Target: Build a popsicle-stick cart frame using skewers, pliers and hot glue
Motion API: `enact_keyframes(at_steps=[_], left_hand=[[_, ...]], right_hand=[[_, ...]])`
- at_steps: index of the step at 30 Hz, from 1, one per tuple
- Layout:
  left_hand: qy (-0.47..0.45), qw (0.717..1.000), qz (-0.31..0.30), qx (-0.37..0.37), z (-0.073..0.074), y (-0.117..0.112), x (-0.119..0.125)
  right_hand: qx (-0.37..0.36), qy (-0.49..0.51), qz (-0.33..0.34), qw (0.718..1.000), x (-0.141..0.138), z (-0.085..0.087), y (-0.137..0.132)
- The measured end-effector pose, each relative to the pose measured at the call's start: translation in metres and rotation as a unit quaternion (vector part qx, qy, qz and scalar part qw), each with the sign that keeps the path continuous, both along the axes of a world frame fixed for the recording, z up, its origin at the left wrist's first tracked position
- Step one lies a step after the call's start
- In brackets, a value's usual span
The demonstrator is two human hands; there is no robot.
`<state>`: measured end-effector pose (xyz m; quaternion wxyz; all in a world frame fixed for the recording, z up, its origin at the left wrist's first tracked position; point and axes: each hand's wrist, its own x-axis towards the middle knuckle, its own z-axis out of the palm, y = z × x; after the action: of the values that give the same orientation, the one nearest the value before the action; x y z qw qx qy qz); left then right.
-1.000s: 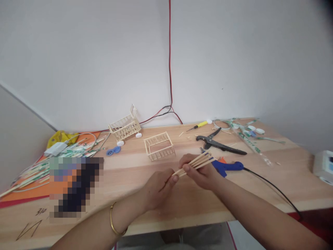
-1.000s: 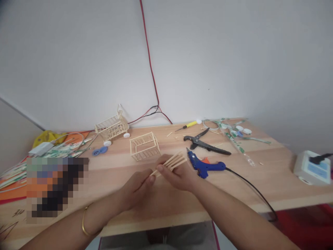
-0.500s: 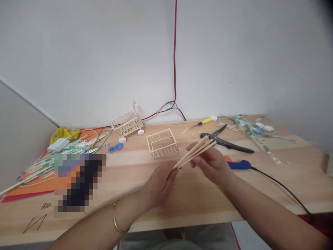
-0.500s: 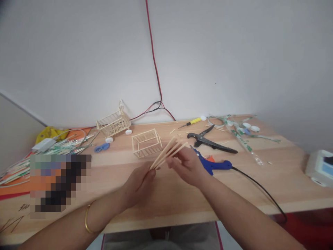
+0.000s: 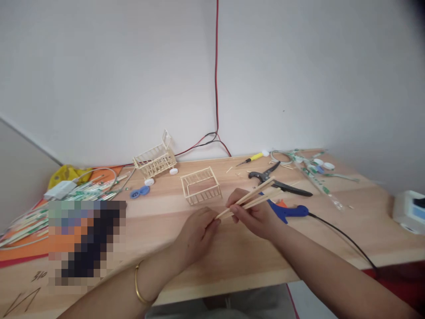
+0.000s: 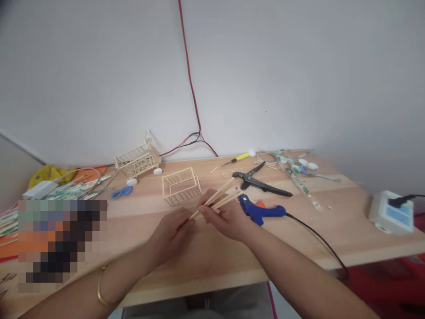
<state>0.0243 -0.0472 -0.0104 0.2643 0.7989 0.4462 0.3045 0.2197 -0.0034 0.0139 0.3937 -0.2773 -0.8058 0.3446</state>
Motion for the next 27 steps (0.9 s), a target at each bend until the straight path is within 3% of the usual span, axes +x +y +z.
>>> enact_keyframes(at_steps=[4, 8, 12, 19, 24, 27], left_hand=[[-0.006, 1.0, -0.002, -0.026, -0.004, 0.001, 0.0], [-0.006, 0.998, 0.034, -0.057, -0.005, 0.003, 0.0], [-0.026, 0.996, 0.061, -0.058, -0.002, 0.003, 0.0], [-0.099, 0.99, 0.005, -0.101, 0.005, 0.001, 0.001], [-0.105, 0.982, 0.063, -0.144, 0.009, 0.0, 0.001], [-0.09, 0.983, 0.107, -0.122, 0.01, -0.002, -0.001]], right_hand=[[-0.035, 0.033, -0.002, 0.999, -0.001, -0.005, 0.002], [-0.1, 0.109, 0.004, 0.989, 0.001, -0.005, 0.005], [-0.147, 0.119, -0.008, 0.982, 0.004, -0.001, 0.007], [-0.219, 0.001, 0.137, 0.966, -0.004, 0.002, 0.006], [-0.251, 0.025, 0.069, 0.965, -0.003, 0.001, 0.01], [-0.21, -0.064, -0.012, 0.975, 0.004, 0.002, 0.018]])
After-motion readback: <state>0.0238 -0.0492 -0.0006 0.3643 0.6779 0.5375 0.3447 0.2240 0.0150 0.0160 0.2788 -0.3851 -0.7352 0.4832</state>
